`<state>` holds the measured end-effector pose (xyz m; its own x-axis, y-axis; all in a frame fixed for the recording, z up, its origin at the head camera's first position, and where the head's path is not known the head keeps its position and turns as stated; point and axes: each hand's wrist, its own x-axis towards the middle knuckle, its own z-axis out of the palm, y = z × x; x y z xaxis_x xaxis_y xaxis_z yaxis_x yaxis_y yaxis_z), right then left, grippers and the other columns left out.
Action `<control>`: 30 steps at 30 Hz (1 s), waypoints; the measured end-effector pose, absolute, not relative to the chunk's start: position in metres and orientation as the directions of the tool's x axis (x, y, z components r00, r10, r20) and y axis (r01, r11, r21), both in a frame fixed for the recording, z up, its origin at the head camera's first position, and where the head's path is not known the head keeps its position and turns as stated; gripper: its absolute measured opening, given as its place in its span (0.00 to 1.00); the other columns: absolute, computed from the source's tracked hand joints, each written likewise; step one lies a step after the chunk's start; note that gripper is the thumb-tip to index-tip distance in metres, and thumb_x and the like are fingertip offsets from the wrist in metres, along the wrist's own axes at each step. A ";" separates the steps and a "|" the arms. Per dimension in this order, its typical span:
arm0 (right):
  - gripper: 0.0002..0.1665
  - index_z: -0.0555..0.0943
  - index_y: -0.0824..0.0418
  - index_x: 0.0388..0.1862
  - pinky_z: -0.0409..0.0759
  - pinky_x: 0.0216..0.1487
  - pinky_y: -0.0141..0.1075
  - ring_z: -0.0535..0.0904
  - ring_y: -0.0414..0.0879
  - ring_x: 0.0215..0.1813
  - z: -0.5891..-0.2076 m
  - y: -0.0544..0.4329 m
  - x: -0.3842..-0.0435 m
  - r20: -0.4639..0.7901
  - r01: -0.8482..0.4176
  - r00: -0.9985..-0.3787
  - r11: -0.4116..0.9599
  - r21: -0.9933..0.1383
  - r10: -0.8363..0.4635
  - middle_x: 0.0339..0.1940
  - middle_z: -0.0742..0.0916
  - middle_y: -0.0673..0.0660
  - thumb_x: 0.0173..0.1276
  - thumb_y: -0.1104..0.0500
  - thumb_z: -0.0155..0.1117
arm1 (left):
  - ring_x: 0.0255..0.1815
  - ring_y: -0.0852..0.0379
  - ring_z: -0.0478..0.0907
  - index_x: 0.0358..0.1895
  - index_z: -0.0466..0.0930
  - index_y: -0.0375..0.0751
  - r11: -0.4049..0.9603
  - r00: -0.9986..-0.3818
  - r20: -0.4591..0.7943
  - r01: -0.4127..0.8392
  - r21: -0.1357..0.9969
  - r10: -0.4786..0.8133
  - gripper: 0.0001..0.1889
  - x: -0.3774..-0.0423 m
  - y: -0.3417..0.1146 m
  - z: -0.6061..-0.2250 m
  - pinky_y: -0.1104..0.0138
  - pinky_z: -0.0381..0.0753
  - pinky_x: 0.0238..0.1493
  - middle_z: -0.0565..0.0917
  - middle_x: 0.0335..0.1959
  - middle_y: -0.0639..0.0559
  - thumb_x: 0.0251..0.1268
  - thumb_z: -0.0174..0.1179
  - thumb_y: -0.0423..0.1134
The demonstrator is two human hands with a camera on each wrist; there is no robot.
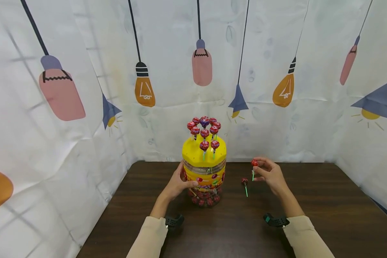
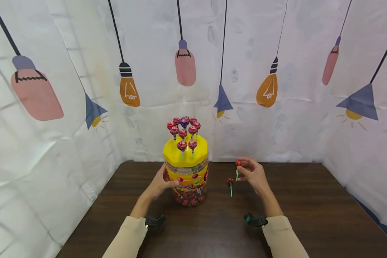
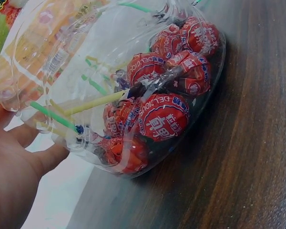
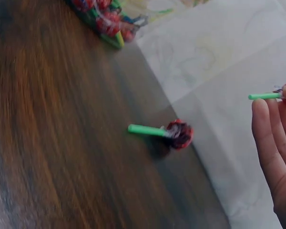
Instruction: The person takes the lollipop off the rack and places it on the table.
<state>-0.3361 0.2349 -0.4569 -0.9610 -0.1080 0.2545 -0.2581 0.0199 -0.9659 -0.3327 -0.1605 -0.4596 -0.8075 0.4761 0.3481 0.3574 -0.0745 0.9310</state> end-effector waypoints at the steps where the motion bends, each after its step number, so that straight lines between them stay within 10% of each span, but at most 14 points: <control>1: 0.22 0.77 0.58 0.65 0.91 0.39 0.44 0.85 0.42 0.40 -0.458 0.236 -0.337 0.245 -0.250 -0.963 0.033 -0.968 -0.116 0.45 0.81 0.49 0.74 0.59 0.66 | 0.67 0.52 0.76 0.80 0.52 0.59 -0.076 -0.807 0.349 0.358 0.931 0.477 0.45 -0.332 -0.160 -0.459 0.60 0.80 0.67 0.71 0.71 0.45 0.67 0.70 0.40; 30: 0.21 0.75 0.66 0.63 0.90 0.43 0.43 0.85 0.51 0.44 -0.490 0.251 -0.347 0.029 -0.115 -0.970 0.350 -0.930 -0.241 0.46 0.82 0.65 0.74 0.63 0.65 | 0.66 0.53 0.77 0.80 0.53 0.56 -0.094 -0.794 0.371 0.374 0.922 0.481 0.44 -0.331 -0.159 -0.458 0.61 0.80 0.67 0.71 0.70 0.45 0.66 0.71 0.40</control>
